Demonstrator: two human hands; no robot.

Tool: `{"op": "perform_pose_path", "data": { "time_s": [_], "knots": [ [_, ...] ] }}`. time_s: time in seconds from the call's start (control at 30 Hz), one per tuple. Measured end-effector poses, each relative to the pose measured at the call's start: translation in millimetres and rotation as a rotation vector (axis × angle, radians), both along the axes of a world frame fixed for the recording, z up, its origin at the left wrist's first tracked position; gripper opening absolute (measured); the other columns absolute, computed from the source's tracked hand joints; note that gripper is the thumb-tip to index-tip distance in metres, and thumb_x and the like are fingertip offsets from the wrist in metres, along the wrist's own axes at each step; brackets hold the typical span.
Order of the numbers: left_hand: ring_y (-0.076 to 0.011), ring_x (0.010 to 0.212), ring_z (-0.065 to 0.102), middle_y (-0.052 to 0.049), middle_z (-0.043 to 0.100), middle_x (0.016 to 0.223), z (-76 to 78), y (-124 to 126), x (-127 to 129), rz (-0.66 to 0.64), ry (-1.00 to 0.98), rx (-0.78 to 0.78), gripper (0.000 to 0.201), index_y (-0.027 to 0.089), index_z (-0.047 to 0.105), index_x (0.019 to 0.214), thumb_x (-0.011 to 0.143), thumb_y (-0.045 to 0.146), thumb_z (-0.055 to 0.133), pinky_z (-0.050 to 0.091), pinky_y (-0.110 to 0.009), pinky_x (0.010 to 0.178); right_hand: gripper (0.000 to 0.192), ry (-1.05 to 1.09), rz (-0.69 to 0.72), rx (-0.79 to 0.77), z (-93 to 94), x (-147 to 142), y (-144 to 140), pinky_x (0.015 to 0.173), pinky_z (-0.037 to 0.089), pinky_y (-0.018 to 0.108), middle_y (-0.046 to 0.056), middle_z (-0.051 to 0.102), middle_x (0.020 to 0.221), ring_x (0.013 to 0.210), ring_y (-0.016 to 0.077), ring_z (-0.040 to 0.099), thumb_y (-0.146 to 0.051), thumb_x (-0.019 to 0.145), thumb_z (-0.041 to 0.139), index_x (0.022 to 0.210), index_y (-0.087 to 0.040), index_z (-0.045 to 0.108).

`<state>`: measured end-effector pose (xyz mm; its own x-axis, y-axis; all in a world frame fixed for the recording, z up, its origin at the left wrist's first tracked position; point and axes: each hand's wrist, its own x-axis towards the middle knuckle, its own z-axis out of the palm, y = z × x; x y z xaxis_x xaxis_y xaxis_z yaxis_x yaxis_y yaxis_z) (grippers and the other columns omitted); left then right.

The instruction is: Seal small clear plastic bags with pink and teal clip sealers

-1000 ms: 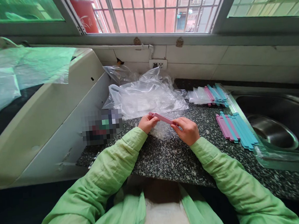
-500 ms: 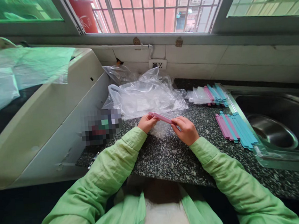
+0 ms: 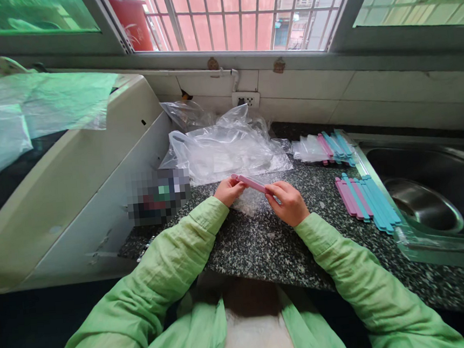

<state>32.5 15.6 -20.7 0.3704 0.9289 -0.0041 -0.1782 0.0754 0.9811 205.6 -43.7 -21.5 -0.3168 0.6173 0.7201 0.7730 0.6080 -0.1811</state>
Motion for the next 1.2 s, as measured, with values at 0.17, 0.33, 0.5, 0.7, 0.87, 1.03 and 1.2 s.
{"op": "perform_pose_path", "data": {
  "time_s": [0.17, 0.33, 0.5, 0.7, 0.87, 1.03, 1.2],
  "knots": [
    [-0.0020, 0.042, 0.027, 0.009, 0.033, 0.040, -0.9, 1, -1, -0.032, 0.003, -0.012, 0.043, 0.011, 0.052, 0.058, 0.047, 0.049, 0.069, 0.019, -0.021, 0.043, 0.017, -0.002, -0.021, -0.036, 0.1, 0, 0, 0.068, 0.052, 0.031, 0.006, 0.061, 0.081, 0.074, 0.0165, 0.059, -0.020, 0.079, 0.050, 0.094, -0.021, 0.059],
    [-0.0018, 0.035, 0.026, 0.009, 0.033, 0.039, -9.1, 5, -1, -0.097, -0.001, -0.045, 0.039, 0.012, 0.051, 0.065, 0.054, 0.045, 0.067, 0.016, -0.021, 0.039, 0.016, -0.008, -0.017, -0.047, 0.2, 0, 0, 0.067, 0.051, 0.030, 0.006, 0.061, 0.079, 0.073, 0.0161, 0.058, -0.020, 0.079, 0.049, 0.092, -0.020, 0.059],
    [-0.0023, 0.034, 0.030, 0.008, 0.036, 0.039, -9.7, 6, -3, -0.138, 0.001, -0.041, 0.035, 0.012, 0.049, 0.062, 0.055, 0.041, 0.067, 0.020, -0.019, 0.036, 0.013, 0.005, 0.003, -0.048, 0.4, -1, 0, 0.066, 0.051, 0.029, 0.006, 0.060, 0.077, 0.071, 0.0157, 0.057, -0.018, 0.078, 0.050, 0.089, -0.018, 0.058],
    [-0.0018, 0.034, 0.030, 0.008, 0.038, 0.040, 0.0, 3, -4, -0.164, 0.004, -0.103, 0.032, 0.012, 0.048, 0.061, 0.051, 0.035, 0.069, 0.022, -0.019, 0.036, 0.012, 0.018, 0.010, -0.096, -0.9, -1, 0, 0.063, 0.050, 0.028, 0.005, 0.059, 0.076, 0.068, 0.0146, 0.056, -0.018, 0.078, 0.050, 0.087, -0.018, 0.057],
    [-0.0026, 0.035, 0.033, 0.007, 0.040, 0.040, 4.4, 3, -6, -0.184, 0.044, -0.095, 0.028, 0.012, 0.048, 0.059, 0.054, 0.033, 0.067, 0.025, -0.019, 0.037, 0.010, 0.023, 0.005, -0.103, -1.2, -1, 1, 0.063, 0.049, 0.027, 0.004, 0.058, 0.073, 0.067, 0.0145, 0.056, -0.018, 0.078, 0.050, 0.086, -0.018, 0.057],
    [-0.0022, 0.034, 0.032, 0.008, 0.039, 0.039, 3.3, 4, -6, -0.186, 0.018, -0.092, 0.033, 0.013, 0.047, 0.058, 0.049, 0.037, 0.069, 0.023, -0.019, 0.036, 0.010, 0.026, 0.007, -0.099, -0.6, -1, 1, 0.063, 0.049, 0.027, 0.004, 0.058, 0.074, 0.068, 0.0145, 0.056, -0.018, 0.078, 0.050, 0.085, -0.019, 0.057],
    [-0.0021, 0.033, 0.031, 0.008, 0.038, 0.039, 2.3, 4, -6, -0.185, 0.017, -0.075, 0.044, 0.013, 0.047, 0.057, 0.045, 0.047, 0.071, 0.022, -0.019, 0.036, 0.010, 0.017, 0.000, -0.096, -1.4, 0, 0, 0.064, 0.049, 0.027, 0.004, 0.058, 0.074, 0.068, 0.0146, 0.056, -0.019, 0.078, 0.050, 0.085, -0.019, 0.057]
  ]
}}
